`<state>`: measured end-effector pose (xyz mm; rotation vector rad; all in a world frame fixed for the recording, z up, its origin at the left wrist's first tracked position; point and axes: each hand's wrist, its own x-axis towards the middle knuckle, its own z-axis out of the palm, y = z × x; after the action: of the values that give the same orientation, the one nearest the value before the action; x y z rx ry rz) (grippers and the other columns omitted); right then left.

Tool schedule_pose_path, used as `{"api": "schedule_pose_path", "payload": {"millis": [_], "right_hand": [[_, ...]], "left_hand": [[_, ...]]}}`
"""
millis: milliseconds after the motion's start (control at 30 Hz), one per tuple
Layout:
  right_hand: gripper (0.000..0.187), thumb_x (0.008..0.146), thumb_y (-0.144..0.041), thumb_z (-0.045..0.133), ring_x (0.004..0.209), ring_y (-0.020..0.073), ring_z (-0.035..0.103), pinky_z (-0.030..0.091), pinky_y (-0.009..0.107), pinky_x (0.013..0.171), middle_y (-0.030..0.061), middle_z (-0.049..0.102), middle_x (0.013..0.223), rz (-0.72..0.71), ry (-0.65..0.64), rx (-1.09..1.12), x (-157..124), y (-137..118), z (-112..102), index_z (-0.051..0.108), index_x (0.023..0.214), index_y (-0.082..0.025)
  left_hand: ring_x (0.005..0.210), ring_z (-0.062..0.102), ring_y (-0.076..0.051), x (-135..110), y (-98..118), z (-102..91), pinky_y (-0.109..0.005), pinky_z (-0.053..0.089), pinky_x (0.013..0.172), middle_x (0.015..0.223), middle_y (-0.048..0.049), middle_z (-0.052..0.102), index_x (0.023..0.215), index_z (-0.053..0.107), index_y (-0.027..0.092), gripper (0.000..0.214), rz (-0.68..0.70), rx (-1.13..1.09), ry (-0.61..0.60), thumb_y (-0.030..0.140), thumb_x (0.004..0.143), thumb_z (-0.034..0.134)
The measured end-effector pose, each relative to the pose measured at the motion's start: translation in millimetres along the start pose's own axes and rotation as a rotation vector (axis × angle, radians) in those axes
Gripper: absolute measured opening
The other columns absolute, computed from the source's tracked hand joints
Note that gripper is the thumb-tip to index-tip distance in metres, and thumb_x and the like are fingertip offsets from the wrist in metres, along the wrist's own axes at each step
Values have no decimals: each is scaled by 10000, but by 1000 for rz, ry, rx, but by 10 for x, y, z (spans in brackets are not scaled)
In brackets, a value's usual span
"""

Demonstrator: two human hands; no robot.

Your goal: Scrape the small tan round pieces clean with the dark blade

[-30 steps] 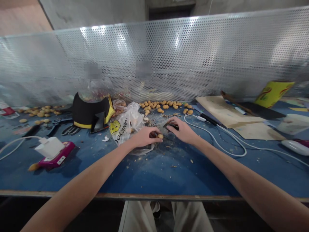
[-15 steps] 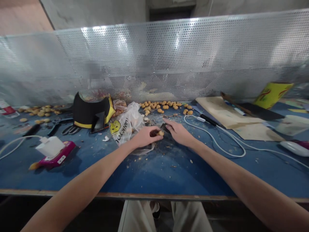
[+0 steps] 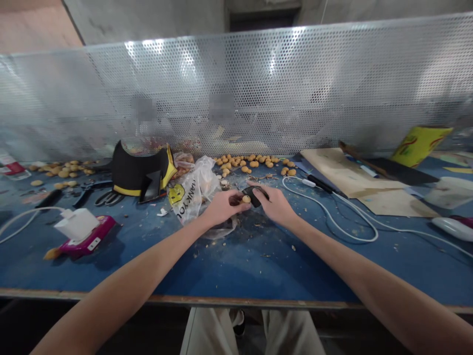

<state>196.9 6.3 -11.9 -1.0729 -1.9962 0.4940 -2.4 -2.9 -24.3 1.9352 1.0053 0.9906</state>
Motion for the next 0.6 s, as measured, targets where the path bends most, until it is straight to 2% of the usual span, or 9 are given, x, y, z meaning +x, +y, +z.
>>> {"api": "schedule_pose_path", "payload": {"millis": [200, 367, 467, 600], "right_hand": [[414, 960, -458, 443, 1013, 280, 668, 531, 446, 926, 70, 737, 1019, 131, -46, 331, -5, 31, 92, 680, 1173, -193], [421, 922, -514, 501, 971, 249, 674, 536, 423, 937, 59, 722, 1046, 202, -119, 641, -46, 32, 183, 686, 1130, -198], [416, 914, -499, 526, 998, 240, 663, 517, 418, 961, 67, 711, 1071, 191, -127, 693, -63, 17, 202, 682, 1137, -184], [466, 940, -500, 479, 1007, 243, 659, 528, 428, 938, 76, 716, 1049, 194, -138, 595, -64, 28, 199, 645, 1227, -171]], "left_hand": [[677, 650, -155, 11, -24, -6, -289, 531, 655, 774, -35, 667, 842, 592, 157, 307, -18, -40, 73, 431, 769, 708], [659, 632, -139, 7, -39, 1, -271, 510, 630, 764, -11, 646, 815, 572, 169, 307, 0, 22, 137, 432, 761, 721], [670, 631, -142, 15, -54, 7, -268, 505, 621, 770, -8, 646, 818, 566, 172, 320, -19, 22, 157, 428, 741, 741], [672, 623, -140, 19, -51, 7, -265, 501, 613, 772, -13, 649, 821, 564, 168, 319, -20, 10, 162, 411, 732, 751]]}}
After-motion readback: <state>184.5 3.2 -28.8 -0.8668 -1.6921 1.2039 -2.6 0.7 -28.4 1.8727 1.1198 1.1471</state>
